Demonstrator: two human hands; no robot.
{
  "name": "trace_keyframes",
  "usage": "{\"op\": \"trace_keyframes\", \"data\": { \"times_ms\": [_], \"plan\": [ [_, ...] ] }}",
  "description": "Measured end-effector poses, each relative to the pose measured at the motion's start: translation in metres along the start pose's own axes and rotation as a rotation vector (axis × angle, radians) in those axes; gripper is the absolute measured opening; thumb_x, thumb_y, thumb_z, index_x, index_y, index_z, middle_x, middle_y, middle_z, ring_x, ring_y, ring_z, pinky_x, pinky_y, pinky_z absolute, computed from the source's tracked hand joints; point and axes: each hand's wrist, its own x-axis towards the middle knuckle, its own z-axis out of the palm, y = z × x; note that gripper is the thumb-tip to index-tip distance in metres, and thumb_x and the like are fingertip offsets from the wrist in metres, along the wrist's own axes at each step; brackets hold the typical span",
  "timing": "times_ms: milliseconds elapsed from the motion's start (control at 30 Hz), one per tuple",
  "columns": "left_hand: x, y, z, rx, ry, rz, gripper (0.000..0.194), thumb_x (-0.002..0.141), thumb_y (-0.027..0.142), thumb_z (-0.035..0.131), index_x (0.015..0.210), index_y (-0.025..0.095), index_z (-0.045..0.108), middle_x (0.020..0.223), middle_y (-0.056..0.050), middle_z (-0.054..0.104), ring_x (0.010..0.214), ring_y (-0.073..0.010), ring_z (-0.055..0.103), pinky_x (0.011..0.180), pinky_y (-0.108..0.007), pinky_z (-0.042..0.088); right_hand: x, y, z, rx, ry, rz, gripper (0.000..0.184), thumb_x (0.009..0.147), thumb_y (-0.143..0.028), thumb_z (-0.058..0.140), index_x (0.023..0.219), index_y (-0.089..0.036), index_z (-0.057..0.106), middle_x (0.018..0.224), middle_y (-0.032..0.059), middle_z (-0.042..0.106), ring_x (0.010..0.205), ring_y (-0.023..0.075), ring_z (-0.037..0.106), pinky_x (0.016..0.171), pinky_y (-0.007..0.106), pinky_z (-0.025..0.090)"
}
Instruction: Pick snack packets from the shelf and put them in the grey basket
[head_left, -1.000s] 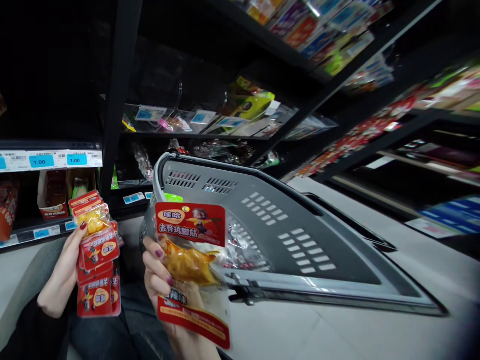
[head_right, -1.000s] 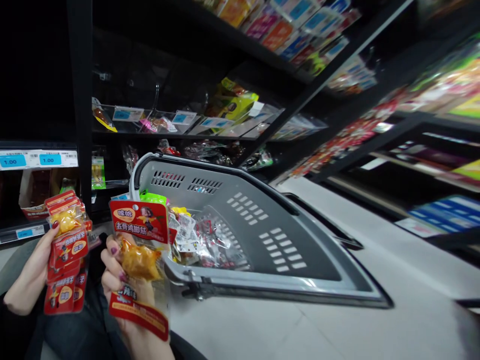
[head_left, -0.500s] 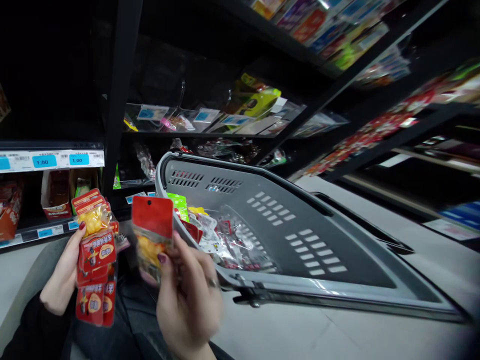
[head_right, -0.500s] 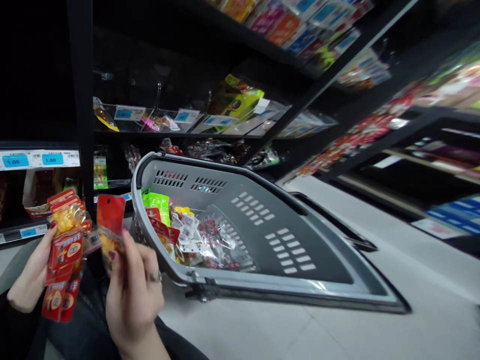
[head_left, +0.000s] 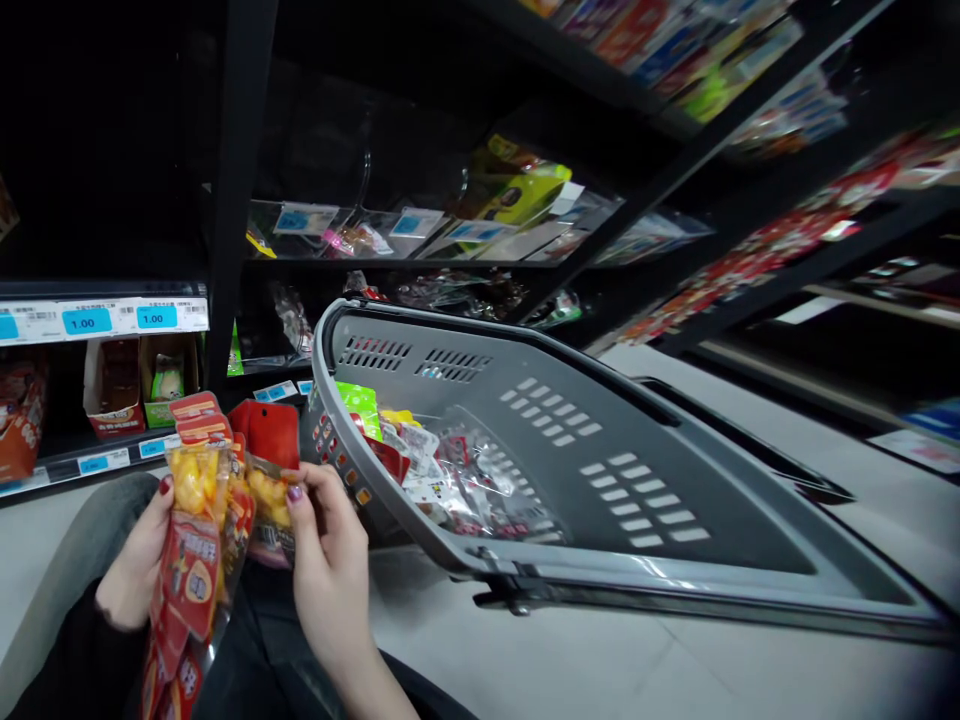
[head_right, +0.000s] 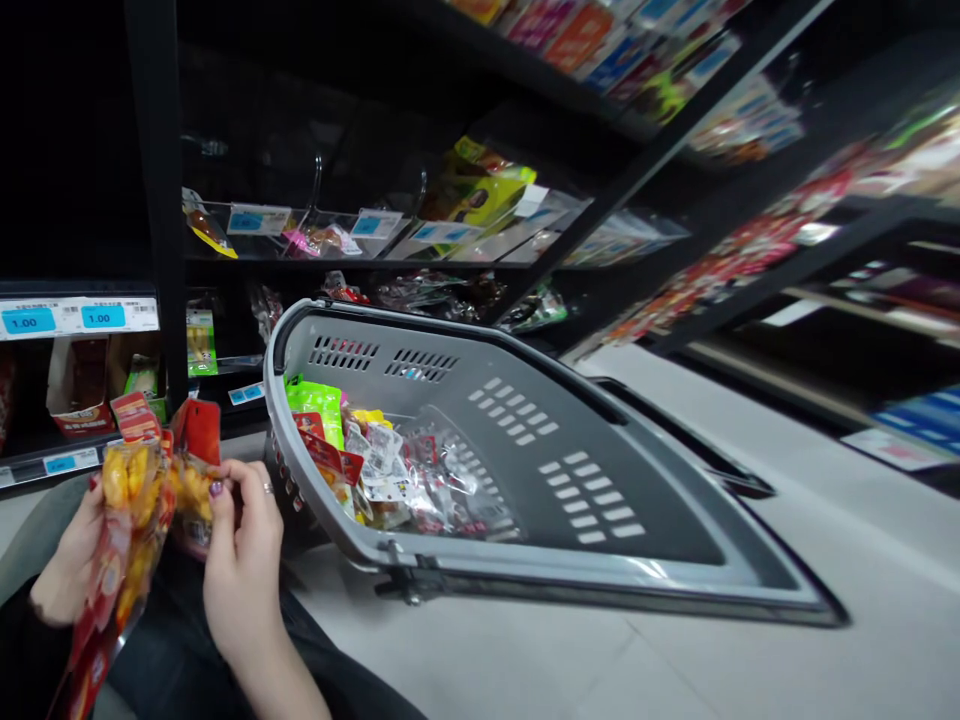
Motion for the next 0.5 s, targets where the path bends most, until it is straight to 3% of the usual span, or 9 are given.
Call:
{"op": "trace_keyframes", "data": {
  "times_ms": [167, 333, 500],
  "plan": [
    [0.004, -0.005, 0.006, 0.031, 0.21, 0.027, 0.039, 0.072, 0.037, 0.065, 0.105, 0.017, 0.066, 0.087, -0.008, 0.074, 0.089, -0.0285, 0.067, 0.081, -0.039, 0.052, -0.001, 0.008, 0.006, 0.015, 0.01, -0.022, 0.013, 0.091, -0.024, 0.038, 0.088, -0.019, 0.05, 0.083, 0.0014, 0.051, 0.077, 0.0138, 0.052, 0.07, 0.025, 0.043],
    [0.003, -0.006, 0.012, 0.041, 0.21, -0.114, 0.059, 0.068, 0.049, 0.064, 0.118, 0.016, 0.059, 0.085, -0.01, 0.074, 0.067, -0.0269, 0.07, 0.052, -0.031, 0.055, 0.0, 0.018, 0.013, -0.054, 0.031, -0.003, 0.013, 0.091, -0.022, 0.038, 0.088, -0.02, 0.05, 0.085, 0.0019, 0.052, 0.079, 0.0143, 0.052, 0.071, 0.026, 0.041],
    [0.007, -0.006, 0.023, 0.013, 0.258, -0.158, 0.053, 0.077, 0.042, 0.057, 0.122, 0.014, 0.055, 0.083, -0.01, 0.074, 0.062, -0.0241, 0.069, 0.053, -0.031, 0.055, 0.002, 0.027, 0.018, -0.081, -0.025, 0.053, 0.015, 0.088, -0.02, 0.042, 0.082, -0.018, 0.055, 0.081, 0.0025, 0.054, 0.075, 0.0152, 0.054, 0.067, 0.026, 0.041]
  ]
}}
